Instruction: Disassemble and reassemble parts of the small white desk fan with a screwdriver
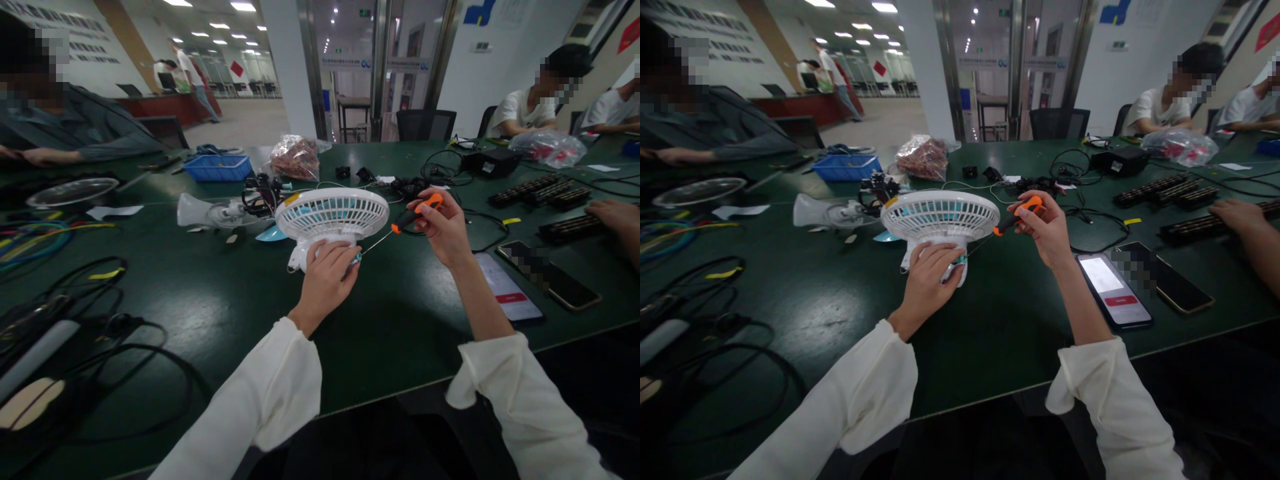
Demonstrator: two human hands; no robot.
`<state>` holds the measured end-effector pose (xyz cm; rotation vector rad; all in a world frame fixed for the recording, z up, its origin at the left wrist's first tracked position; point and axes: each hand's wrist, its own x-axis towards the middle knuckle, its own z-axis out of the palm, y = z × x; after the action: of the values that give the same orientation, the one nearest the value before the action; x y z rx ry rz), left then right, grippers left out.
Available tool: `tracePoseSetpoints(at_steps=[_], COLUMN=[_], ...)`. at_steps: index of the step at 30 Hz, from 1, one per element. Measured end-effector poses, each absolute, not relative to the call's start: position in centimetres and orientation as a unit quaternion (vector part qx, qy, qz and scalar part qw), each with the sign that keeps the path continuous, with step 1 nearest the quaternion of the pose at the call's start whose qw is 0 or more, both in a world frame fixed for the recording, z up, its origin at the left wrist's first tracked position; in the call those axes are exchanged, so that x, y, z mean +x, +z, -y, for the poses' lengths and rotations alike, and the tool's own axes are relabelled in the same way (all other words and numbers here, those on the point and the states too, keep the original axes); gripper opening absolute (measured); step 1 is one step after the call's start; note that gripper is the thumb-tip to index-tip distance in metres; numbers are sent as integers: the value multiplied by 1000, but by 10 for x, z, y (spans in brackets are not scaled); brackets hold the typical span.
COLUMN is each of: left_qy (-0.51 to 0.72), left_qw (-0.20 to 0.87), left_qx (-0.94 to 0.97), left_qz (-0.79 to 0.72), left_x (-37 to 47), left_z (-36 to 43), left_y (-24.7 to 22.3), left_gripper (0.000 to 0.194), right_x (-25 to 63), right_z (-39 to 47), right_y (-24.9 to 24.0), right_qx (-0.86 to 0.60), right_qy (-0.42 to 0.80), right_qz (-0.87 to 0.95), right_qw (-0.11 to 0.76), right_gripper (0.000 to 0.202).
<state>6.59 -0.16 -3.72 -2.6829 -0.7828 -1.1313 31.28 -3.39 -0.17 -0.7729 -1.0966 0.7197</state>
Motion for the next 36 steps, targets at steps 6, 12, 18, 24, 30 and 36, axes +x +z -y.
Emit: tracePoseSetpoints(at_steps=[6, 12, 18, 24, 30, 36], left_qy=[-372, -373, -371, -370, -366, -367], left_qw=[66, 73, 71, 63, 67, 61], left_qx=[-890, -891, -892, -892, -893, -892], left_qz=[254, 250, 250, 253, 255, 255], left_x=[65, 64, 64, 63, 63, 64], left_z=[0, -1, -1, -1, -1, -1], left_y=[-38, -36, -37, -37, -38, -37], left_gripper=[26, 26, 26, 27, 26, 27], right_x=[317, 323, 325, 324, 327, 325], right_z=[34, 34, 34, 36, 34, 33], right_y=[-2, -2, -3, -1, -3, -4], right_qx=[-347, -322, -322, -333, -338, -349], right_qy=[324, 363, 356, 333, 324, 329], right_qz=[507, 515, 508, 513, 507, 496], right_qw=[719, 707, 715, 717, 724, 723], right_gripper=[42, 37, 35, 21, 17, 21])
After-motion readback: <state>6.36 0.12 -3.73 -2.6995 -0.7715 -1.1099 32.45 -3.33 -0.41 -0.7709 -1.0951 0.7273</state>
